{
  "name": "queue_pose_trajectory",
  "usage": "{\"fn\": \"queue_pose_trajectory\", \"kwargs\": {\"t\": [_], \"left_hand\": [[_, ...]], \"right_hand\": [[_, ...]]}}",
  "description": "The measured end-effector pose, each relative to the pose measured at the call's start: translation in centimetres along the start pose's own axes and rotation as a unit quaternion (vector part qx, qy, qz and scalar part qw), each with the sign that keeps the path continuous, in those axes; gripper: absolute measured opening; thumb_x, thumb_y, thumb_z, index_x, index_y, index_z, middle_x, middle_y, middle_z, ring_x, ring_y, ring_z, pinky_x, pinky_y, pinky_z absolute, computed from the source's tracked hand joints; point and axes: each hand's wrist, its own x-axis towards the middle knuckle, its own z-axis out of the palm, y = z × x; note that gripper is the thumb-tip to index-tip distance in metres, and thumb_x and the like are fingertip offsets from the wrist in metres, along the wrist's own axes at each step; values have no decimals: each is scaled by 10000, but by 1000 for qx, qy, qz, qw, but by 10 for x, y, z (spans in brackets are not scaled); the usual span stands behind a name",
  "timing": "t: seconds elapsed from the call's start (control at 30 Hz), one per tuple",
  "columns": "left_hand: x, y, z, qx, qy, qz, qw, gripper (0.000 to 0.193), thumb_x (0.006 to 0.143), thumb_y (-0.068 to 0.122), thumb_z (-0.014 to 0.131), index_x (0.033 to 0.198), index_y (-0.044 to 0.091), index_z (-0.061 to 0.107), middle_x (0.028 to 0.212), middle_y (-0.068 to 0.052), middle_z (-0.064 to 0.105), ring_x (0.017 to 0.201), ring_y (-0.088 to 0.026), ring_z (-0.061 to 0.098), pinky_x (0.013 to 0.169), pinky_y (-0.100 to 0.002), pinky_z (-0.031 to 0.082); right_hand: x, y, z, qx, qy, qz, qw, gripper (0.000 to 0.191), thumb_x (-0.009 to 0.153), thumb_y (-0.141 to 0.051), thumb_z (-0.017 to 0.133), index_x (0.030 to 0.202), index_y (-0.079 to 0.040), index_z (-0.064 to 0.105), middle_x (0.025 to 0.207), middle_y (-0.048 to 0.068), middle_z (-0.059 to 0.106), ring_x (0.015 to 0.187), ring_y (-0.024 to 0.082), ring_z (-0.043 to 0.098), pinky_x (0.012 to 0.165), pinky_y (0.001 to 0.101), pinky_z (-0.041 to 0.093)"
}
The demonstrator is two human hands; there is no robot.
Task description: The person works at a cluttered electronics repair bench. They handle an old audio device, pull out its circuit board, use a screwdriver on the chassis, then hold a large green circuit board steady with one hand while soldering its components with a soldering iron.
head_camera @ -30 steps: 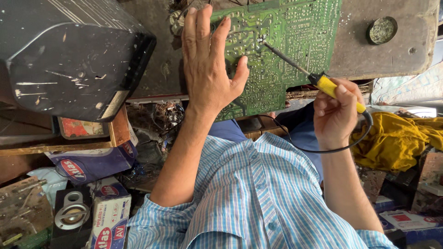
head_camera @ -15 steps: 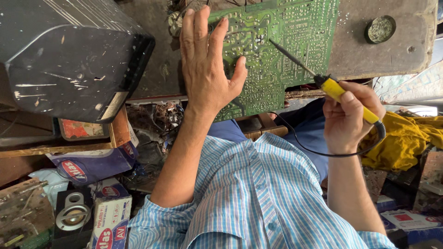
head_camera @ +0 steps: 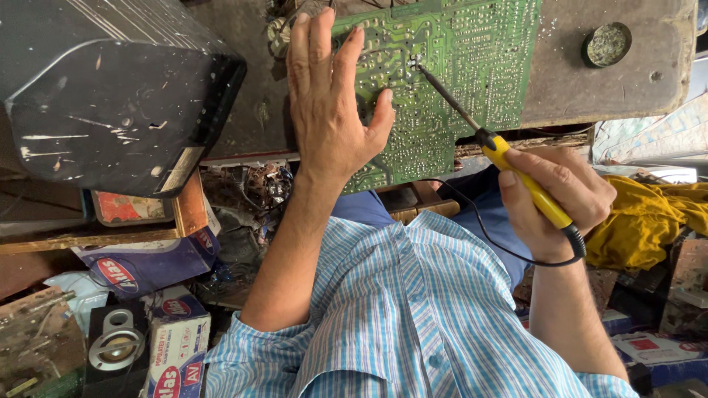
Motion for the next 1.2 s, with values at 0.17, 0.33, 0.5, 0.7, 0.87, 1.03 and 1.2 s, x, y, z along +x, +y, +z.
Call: {"fn": "queue_pose_trajectory", "kwargs": {"t": [0.17,0.33,0.5,0.7,0.87,1.03,1.2], "left_hand": [[0,1,-2,-2,2,1,1000,751,930,263,821,1551,83,440,1672,-181,242,1563,-401,180,1322,-547,210],[-1,0,-2,2,-8,-4,1000,738,929,269,822,1540,81,453,1683,-181,253,1561,-402,178,1320,-549,207],[0,-2,-1,0,3,5,1000,737,934,271,822,1542,83,450,1683,-182,245,1562,-393,165,1325,-545,194],[-1,-1,-3,6,-6,-1,1000,746,938,278,821,1548,75,442,1684,-190,249,1563,-396,172,1326,-548,193],[0,0,-3,-1,1,2,1000,744,941,276,815,1551,79,438,1687,-189,245,1563,-399,175,1325,-546,192],[0,1,-6,0,-5,-2,1000,738,947,276,811,1553,83,436,1688,-184,247,1563,-402,181,1324,-545,200],[0,2,-6,-5,-9,-5,1000,746,945,276,808,1558,83,430,1691,-191,237,1564,-408,178,1320,-540,206]], "right_hand": [[3,-8,0,-8,-5,-5,1000,167,982,-71,778,1120,17,749,999,163,730,832,228,733,749,280,571],[-3,0,3,6,5,11,1000,162,1026,-89,799,1149,9,759,1012,158,751,861,207,748,760,255,570],[-12,12,4,25,20,21,999,149,1052,-99,783,1106,35,746,1009,160,749,886,208,749,785,262,576],[-24,26,8,108,57,108,987,157,1055,-67,725,1100,83,729,882,135,711,694,160,664,624,240,513],[-37,39,19,287,110,207,929,182,1096,-66,693,1144,110,691,943,158,684,683,166,640,587,245,504],[-42,53,27,435,140,300,837,239,1085,-106,666,1236,80,659,965,183,703,738,170,646,625,238,514],[-41,67,36,542,162,417,712,254,1060,-189,650,1224,5,651,934,126,668,718,147,585,600,221,473]]}}
